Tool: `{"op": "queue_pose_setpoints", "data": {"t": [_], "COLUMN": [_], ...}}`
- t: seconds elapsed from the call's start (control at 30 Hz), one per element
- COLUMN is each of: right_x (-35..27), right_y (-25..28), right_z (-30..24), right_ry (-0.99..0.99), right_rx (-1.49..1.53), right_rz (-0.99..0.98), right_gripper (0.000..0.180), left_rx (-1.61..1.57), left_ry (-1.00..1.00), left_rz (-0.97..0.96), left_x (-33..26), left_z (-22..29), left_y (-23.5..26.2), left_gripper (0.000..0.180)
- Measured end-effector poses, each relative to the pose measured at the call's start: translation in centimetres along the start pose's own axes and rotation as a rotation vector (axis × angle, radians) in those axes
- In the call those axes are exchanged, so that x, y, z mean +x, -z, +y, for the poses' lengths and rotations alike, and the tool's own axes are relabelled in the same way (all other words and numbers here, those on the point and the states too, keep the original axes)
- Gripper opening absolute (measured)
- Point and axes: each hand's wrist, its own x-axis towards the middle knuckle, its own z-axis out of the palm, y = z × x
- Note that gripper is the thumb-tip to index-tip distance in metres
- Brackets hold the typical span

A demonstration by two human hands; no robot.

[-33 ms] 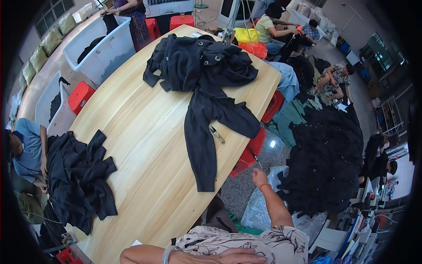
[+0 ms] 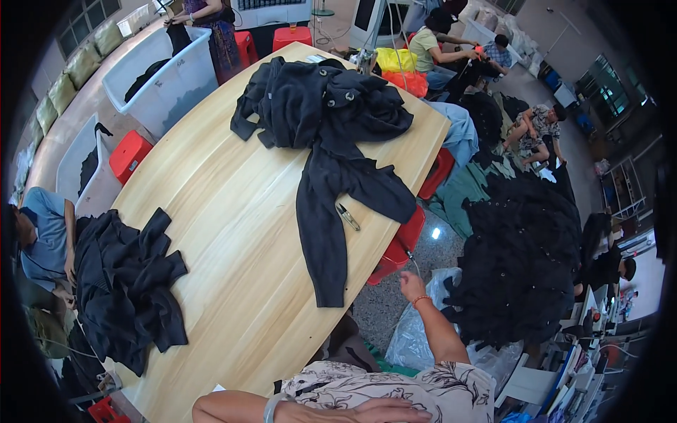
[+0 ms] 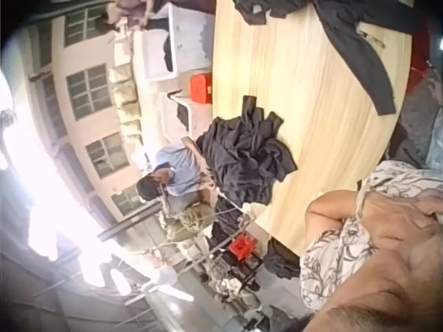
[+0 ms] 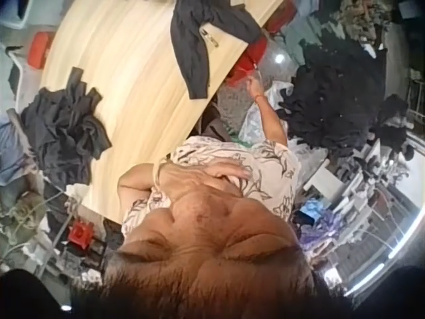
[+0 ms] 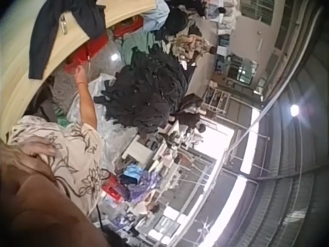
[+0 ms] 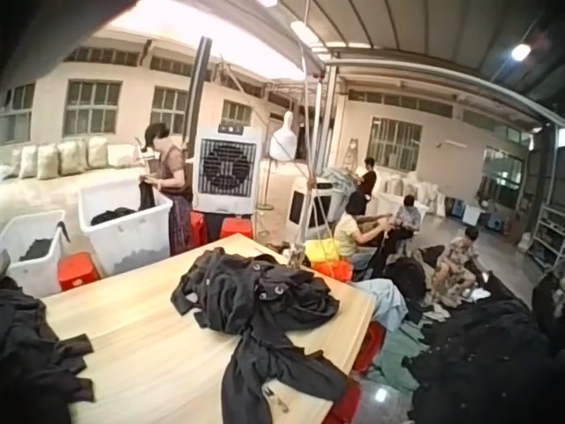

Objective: Trim loose threads from black garments using scissors on a work table.

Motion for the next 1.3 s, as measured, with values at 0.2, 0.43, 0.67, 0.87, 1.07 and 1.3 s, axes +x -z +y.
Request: {"op": "queue_pose_setpoints", "data": {"t": [0.2,0.43,0.67,0.87,1.07,1.3], "right_x": [2.6,10.8,15.1,17.3,18.5,18.3], "right_y": [2.5,-0.1,0.2,1.7,5.2,8.7], "right_z": [-13.4,-19.9,-19.3,-15.0,-13.3,-14.3], "right_ry": [0.465,0.508,0.492,0.375,0.085,0.092], "right_rx": [0.185,-0.023,0.04,0.437,1.008,1.23], "right_rz": [0.182,0.076,-0.229,-0.546,-0.999,-0.8], "right_gripper": [0.022,0.048,0.023,0.018,0.022,0.023], "left_rx": [0.004,0.102,0.196,0.2,1.579,1.812], "left_ry": [-0.053,-0.045,0.076,0.132,0.605,0.746], "left_rz": [-0.023,-0.024,-0.077,-0.17,0.861,1.236], "left_x": [1.1,4.9,10.4,14.8,14.2,9.8], "left_z": [1.7,0.0,-2.8,-8.1,-15.0,-20.3], "left_y": [0.9,7.0,16.4,24.2,45.1,58.8], "left_gripper": [0.034,0.035,0.034,0.036,0.07,0.047]}}
